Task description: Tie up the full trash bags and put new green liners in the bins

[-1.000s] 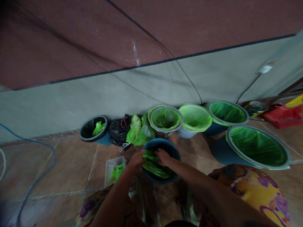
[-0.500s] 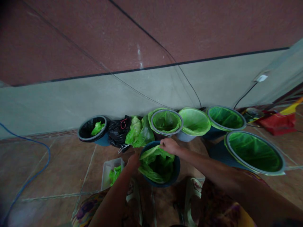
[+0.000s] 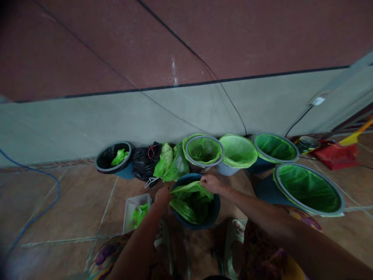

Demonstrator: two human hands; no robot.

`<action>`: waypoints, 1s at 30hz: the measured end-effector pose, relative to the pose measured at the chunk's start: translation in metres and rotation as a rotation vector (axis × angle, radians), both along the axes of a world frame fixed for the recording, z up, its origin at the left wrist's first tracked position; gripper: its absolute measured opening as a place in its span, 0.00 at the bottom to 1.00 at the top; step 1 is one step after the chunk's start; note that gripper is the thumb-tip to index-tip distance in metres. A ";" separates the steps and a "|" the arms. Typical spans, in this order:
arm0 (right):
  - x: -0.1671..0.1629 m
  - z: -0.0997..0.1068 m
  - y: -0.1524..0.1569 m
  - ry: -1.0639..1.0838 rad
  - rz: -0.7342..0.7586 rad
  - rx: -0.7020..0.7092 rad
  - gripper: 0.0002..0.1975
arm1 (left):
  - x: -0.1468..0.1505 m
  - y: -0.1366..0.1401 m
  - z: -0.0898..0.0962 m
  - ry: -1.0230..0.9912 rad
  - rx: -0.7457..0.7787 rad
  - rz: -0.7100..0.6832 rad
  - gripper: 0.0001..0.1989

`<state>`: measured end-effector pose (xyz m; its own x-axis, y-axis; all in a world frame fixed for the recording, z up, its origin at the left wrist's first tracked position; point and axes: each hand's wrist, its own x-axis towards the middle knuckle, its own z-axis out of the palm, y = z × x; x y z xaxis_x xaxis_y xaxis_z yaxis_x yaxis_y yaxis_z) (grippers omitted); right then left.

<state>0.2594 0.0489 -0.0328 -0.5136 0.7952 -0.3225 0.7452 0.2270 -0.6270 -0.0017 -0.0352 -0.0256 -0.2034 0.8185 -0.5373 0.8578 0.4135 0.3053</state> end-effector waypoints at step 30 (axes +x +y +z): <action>-0.006 -0.043 -0.046 -0.269 -0.279 0.132 0.12 | 0.035 0.014 0.011 0.131 0.211 -0.255 0.20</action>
